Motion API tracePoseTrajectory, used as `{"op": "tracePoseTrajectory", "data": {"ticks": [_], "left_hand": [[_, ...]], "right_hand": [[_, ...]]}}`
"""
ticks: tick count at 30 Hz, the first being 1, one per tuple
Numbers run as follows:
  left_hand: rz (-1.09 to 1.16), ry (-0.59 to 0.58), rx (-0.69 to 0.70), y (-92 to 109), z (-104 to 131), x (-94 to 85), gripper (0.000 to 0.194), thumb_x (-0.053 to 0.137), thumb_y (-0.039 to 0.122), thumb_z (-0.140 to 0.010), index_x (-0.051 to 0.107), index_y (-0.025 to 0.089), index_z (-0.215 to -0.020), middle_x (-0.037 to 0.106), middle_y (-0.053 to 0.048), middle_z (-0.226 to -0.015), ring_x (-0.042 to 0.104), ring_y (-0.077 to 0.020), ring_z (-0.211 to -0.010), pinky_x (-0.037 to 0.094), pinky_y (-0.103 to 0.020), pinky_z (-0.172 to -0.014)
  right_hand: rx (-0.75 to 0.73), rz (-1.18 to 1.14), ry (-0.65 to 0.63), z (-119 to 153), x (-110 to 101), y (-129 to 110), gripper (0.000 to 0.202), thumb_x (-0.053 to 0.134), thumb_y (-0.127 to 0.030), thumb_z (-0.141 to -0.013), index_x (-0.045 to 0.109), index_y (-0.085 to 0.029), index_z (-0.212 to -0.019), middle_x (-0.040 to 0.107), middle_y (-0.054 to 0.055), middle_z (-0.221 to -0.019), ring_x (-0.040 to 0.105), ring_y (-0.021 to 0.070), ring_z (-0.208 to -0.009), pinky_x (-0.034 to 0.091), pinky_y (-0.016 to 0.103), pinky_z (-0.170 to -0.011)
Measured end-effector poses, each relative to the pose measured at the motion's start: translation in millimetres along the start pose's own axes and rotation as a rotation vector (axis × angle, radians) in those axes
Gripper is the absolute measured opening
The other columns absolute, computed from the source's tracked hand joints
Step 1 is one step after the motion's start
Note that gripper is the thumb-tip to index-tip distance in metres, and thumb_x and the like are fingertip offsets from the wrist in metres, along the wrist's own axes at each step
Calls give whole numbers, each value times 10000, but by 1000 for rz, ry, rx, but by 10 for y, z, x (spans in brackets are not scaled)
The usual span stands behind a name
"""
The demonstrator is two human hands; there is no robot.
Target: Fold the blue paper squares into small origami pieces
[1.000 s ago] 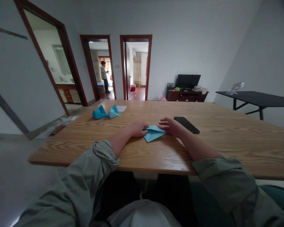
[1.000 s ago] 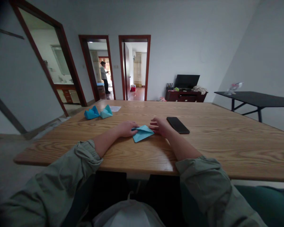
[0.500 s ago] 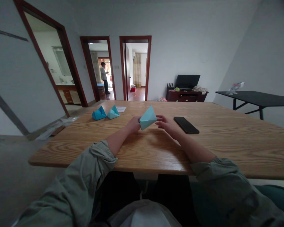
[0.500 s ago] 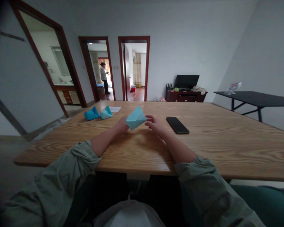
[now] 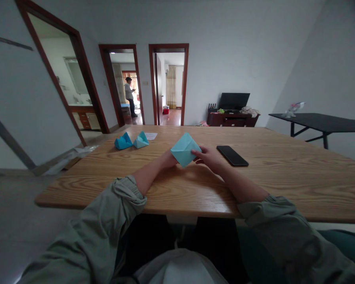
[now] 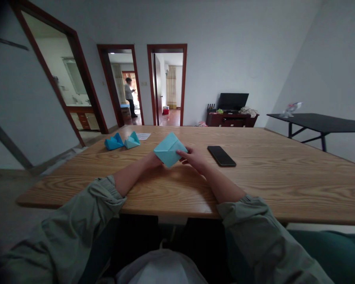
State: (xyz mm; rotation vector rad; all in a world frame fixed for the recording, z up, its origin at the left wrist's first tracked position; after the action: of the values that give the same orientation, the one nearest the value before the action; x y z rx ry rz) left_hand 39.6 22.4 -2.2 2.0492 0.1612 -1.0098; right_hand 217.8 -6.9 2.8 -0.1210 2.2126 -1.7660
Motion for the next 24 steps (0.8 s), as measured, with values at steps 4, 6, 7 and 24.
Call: {"op": "tracePoseTrajectory", "data": {"ticks": [4, 6, 7, 24], "left_hand": [[300, -12, -175, -55, 37, 37, 339, 411, 352, -886, 643, 126, -984, 677, -91, -880, 603, -185, -730, 499, -332, -703], [451, 8, -278, -89, 48, 17, 462, 293, 439, -915, 620, 137, -1037, 675, -105, -884, 614, -183, -711, 498, -328, -663], [539, 9, -310, -93, 53, 2, 529, 233, 491, -919, 598, 149, -1094, 676, -113, -931, 625, -191, -741, 500, -330, -667], [734, 30, -341, -101, 111, -75, 532, 731, 320, -669, 505, 189, -1132, 633, -81, -977, 644, -182, -729, 524, -272, -583]], "right_hand": [[11, 24, 31, -17, -21, 22, 350, 681, -491, -724, 626, -170, -850, 591, 3, -693, 541, 105, -603, 461, 225, -572], [2, 33, 37, -26, -35, 35, 339, 675, -488, -730, 616, -169, -830, 569, -9, -667, 525, 98, -579, 456, 224, -559], [-3, 40, 41, -30, -41, 40, 334, 674, -484, -732, 613, -168, -823, 565, -12, -662, 520, 97, -572, 453, 224, -554], [25, -91, 54, -94, -94, 131, 262, 671, -347, -755, 598, -189, -952, 650, 42, -868, 606, 146, -726, 506, 271, -632]]}}
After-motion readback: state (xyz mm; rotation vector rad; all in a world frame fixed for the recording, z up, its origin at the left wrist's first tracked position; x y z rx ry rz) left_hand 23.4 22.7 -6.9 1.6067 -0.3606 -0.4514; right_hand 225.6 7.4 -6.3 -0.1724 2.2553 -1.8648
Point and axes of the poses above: each hand's wrist, its own z-axis away from the middle knuckle, its own x-axis out of the palm, y = z × x, the point moved 3 cm from there along -z, towards the middle knuckle
